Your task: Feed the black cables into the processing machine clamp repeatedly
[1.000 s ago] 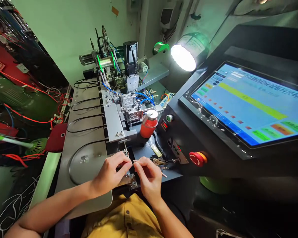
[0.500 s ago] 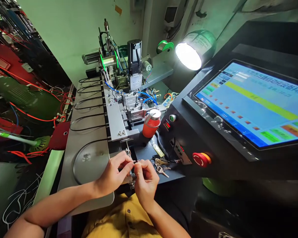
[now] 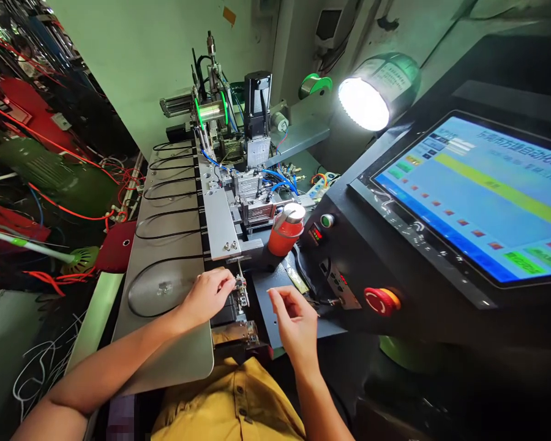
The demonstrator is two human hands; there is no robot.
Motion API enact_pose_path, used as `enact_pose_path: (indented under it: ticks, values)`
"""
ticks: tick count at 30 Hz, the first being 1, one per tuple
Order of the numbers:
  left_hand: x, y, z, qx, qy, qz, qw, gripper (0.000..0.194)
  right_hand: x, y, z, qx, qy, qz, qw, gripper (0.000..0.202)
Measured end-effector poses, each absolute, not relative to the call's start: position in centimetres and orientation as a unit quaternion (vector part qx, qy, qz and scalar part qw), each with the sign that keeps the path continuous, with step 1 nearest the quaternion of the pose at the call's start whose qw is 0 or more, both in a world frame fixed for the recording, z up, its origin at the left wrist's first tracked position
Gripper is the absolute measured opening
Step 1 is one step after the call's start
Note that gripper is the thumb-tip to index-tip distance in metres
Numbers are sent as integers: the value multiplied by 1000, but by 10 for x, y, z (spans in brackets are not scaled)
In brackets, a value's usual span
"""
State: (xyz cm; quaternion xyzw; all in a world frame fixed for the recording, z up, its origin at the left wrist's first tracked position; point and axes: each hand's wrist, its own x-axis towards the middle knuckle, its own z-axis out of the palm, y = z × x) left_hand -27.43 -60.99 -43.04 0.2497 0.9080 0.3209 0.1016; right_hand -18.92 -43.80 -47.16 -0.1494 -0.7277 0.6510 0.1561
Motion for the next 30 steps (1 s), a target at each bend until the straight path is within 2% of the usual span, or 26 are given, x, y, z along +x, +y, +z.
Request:
enact_pose_path:
  ticks: [8, 18, 22, 27, 30]
  values:
    - [-272, -603, -427, 230, 925, 285, 104, 24, -191, -439, -479, -126, -733, 655, 133, 28]
    - [-274, -598, -429, 223, 937, 249, 101, 25, -231, -443, -483, 14, -777, 627, 51, 30]
    - [-273, -598, -430, 232, 940, 235, 86, 24, -241, -451, -490, 32, -764, 642, 59, 33]
    - [-265, -605, -436, 266, 941, 208, -4, 15, -242, -457, -501, 25, -730, 677, 88, 32]
    - [-261, -612, -439, 339, 924, 163, -66, 23, -240, -459, -504, 20, -722, 685, 91, 31]
